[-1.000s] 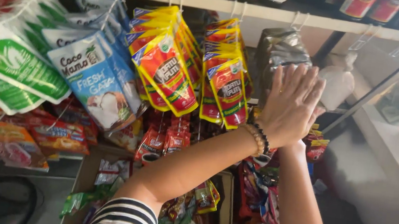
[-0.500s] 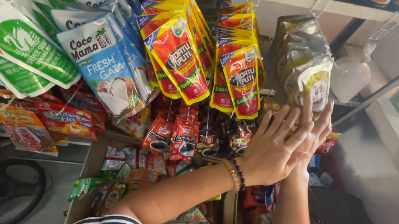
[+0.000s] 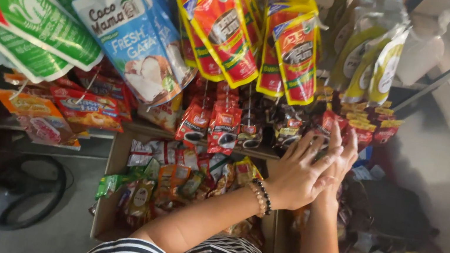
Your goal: Hanging product sachets on display hooks in a grocery store aisle.
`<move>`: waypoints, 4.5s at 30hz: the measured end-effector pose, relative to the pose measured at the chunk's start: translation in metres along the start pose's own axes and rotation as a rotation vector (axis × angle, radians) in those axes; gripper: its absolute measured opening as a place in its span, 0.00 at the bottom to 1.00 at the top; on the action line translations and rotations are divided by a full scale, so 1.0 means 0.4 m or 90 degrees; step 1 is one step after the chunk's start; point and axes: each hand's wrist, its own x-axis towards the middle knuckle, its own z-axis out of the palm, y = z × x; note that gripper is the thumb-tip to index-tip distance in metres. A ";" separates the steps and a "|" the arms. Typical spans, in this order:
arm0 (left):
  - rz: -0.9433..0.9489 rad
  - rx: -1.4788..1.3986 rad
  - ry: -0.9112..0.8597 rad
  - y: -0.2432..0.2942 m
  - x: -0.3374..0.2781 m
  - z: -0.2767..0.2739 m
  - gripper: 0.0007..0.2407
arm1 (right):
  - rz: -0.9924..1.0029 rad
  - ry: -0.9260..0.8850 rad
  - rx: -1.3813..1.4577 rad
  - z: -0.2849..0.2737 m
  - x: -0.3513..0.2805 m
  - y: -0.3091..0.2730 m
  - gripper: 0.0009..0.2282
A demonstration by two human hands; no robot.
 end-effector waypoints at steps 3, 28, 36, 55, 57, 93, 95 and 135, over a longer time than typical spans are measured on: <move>-0.047 -0.015 -0.045 -0.018 -0.070 -0.015 0.26 | 0.018 -0.045 0.040 0.062 -0.086 0.020 0.23; -0.538 0.041 -0.024 -0.312 -1.021 -0.158 0.23 | -0.182 -0.800 0.005 0.401 -0.766 -0.518 0.35; -0.666 0.151 -0.271 -0.396 -1.330 -0.158 0.14 | -0.114 -0.818 0.110 0.594 -1.144 -0.433 0.30; -0.523 0.228 -0.250 -0.466 -1.472 -0.152 0.19 | 1.232 -0.680 0.902 1.149 -1.582 -0.375 0.09; -0.522 0.218 -0.264 -0.465 -1.467 -0.164 0.20 | 1.288 -0.631 0.799 1.218 -1.617 -0.341 0.10; -0.890 -1.177 0.301 -0.195 -1.208 -0.125 0.13 | 0.861 -0.587 0.658 -0.001 -1.037 -0.471 0.08; -0.878 -1.138 0.293 -0.166 -1.133 -0.110 0.13 | 0.835 -0.563 0.641 -0.036 -0.976 -0.459 0.09; 0.030 -0.447 0.159 0.062 0.289 -0.141 0.25 | 0.159 0.092 0.485 -0.292 0.089 -0.079 0.26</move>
